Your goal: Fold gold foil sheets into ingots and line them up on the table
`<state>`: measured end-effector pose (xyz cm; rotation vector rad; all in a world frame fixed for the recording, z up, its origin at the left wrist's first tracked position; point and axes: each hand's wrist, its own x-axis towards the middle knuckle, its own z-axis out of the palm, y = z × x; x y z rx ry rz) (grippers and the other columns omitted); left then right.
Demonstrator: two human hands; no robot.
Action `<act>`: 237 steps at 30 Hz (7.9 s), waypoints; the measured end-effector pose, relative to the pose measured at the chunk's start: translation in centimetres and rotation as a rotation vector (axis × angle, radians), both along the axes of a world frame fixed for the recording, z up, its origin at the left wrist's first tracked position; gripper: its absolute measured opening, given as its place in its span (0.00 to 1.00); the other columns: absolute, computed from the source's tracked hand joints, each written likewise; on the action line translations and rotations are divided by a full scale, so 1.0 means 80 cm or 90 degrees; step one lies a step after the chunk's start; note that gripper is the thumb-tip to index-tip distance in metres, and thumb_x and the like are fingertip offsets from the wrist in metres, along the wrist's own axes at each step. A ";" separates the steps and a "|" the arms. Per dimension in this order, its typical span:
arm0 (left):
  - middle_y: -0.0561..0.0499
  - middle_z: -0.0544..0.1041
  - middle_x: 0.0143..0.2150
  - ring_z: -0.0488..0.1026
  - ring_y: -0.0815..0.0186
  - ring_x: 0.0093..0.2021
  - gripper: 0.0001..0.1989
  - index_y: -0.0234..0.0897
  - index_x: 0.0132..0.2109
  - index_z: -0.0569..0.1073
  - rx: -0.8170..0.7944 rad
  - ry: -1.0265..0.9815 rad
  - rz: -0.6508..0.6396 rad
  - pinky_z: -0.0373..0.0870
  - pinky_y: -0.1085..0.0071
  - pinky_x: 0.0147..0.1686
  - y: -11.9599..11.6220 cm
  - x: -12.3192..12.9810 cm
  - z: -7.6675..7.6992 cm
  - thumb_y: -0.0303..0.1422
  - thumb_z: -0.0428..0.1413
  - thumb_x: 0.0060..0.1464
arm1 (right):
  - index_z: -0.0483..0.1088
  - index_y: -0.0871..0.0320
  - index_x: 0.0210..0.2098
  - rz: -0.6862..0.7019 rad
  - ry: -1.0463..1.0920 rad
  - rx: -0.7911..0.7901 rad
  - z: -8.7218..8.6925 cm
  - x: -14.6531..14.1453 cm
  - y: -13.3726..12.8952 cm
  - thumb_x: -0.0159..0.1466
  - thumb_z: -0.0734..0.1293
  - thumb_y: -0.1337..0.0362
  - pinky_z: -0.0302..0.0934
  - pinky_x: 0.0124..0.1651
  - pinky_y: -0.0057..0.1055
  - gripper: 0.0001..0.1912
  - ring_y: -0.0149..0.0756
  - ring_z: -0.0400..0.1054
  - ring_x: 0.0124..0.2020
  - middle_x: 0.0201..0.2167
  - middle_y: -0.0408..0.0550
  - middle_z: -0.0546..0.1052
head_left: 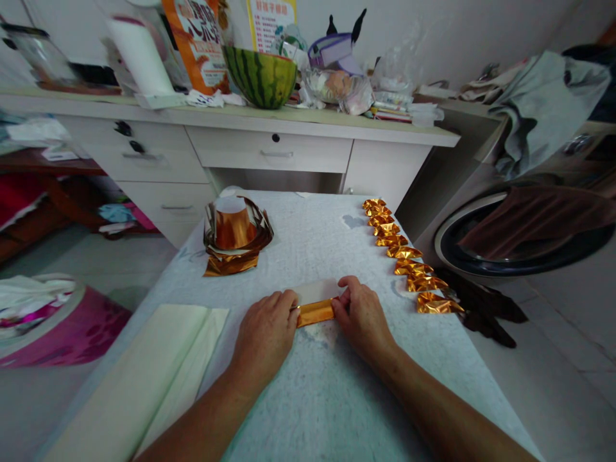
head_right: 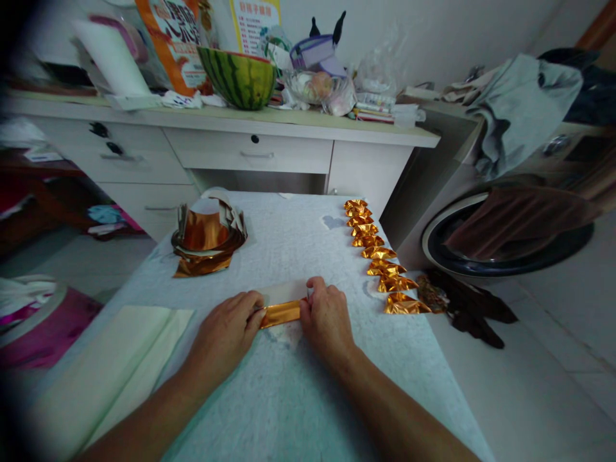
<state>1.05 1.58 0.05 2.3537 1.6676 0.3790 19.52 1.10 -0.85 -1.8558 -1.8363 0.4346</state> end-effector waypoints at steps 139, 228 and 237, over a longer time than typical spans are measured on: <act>0.49 0.75 0.35 0.69 0.63 0.38 0.08 0.37 0.40 0.74 0.102 -0.132 -0.150 0.66 0.66 0.41 -0.001 -0.019 -0.005 0.28 0.50 0.61 | 0.74 0.57 0.37 0.276 -0.085 0.098 0.011 0.009 -0.008 0.66 0.62 0.68 0.53 0.44 0.34 0.09 0.36 0.61 0.39 0.33 0.47 0.72; 0.50 0.71 0.38 0.68 0.62 0.42 0.05 0.39 0.32 0.74 -0.065 -0.242 -0.119 0.64 0.64 0.43 -0.008 -0.014 0.000 0.26 0.55 0.53 | 0.73 0.56 0.33 0.303 0.075 0.005 0.010 0.001 -0.018 0.59 0.69 0.70 0.55 0.42 0.35 0.04 0.36 0.62 0.37 0.32 0.45 0.69; 0.51 0.70 0.37 0.67 0.62 0.41 0.05 0.38 0.29 0.71 -0.054 -0.229 -0.103 0.64 0.64 0.42 -0.009 -0.012 -0.002 0.25 0.55 0.51 | 0.72 0.59 0.30 0.264 0.036 -0.029 0.014 -0.007 -0.016 0.63 0.64 0.70 0.53 0.42 0.35 0.06 0.37 0.62 0.37 0.31 0.47 0.69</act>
